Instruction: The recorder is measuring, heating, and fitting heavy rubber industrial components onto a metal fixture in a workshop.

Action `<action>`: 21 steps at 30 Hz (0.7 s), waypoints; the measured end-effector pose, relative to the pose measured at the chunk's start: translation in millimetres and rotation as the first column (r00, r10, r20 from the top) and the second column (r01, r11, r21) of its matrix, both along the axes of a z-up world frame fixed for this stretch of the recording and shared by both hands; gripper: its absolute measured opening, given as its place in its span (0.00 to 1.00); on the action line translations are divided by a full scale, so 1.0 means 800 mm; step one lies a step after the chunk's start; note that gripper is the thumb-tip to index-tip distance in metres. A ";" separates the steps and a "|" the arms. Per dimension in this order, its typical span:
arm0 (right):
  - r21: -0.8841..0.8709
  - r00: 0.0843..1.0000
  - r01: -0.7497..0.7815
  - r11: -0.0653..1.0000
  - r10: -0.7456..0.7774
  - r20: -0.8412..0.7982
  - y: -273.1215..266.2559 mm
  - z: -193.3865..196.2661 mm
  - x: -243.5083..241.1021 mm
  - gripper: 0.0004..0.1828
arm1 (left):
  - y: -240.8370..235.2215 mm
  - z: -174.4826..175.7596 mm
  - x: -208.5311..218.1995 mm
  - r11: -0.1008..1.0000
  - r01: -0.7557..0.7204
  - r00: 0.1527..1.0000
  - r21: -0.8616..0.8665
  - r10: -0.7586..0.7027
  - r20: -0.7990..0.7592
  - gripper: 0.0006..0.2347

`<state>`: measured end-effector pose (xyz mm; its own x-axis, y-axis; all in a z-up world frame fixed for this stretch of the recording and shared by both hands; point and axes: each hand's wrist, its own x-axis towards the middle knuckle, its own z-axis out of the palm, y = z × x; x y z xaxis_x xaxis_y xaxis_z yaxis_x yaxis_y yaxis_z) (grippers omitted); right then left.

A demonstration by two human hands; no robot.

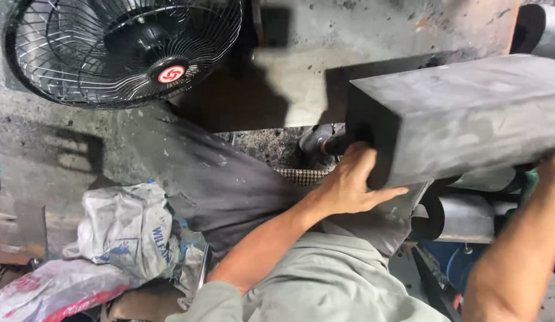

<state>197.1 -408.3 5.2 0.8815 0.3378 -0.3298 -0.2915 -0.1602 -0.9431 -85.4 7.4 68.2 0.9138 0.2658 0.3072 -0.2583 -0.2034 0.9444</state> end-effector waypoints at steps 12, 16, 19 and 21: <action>0.024 0.876 0.340 0.940 -0.326 0.357 0.105 -0.055 0.020 0.28 | 0.003 0.007 0.009 0.987 -0.026 0.998 0.158 0.034 -0.047 0.27; -0.198 0.785 0.407 0.892 -0.230 0.575 0.102 -0.014 -0.013 0.29 | 0.006 -0.009 0.010 0.973 0.039 0.999 0.229 -0.034 -0.024 0.27; -0.483 0.705 0.422 0.767 0.058 0.707 0.070 0.015 -0.065 0.23 | 0.004 -0.010 -0.005 0.963 0.067 0.997 0.263 -0.058 -0.040 0.27; -0.591 0.639 0.424 0.687 0.235 0.732 0.025 0.009 -0.088 0.20 | 0.004 -0.007 -0.005 0.960 0.043 0.999 0.277 -0.035 -0.035 0.27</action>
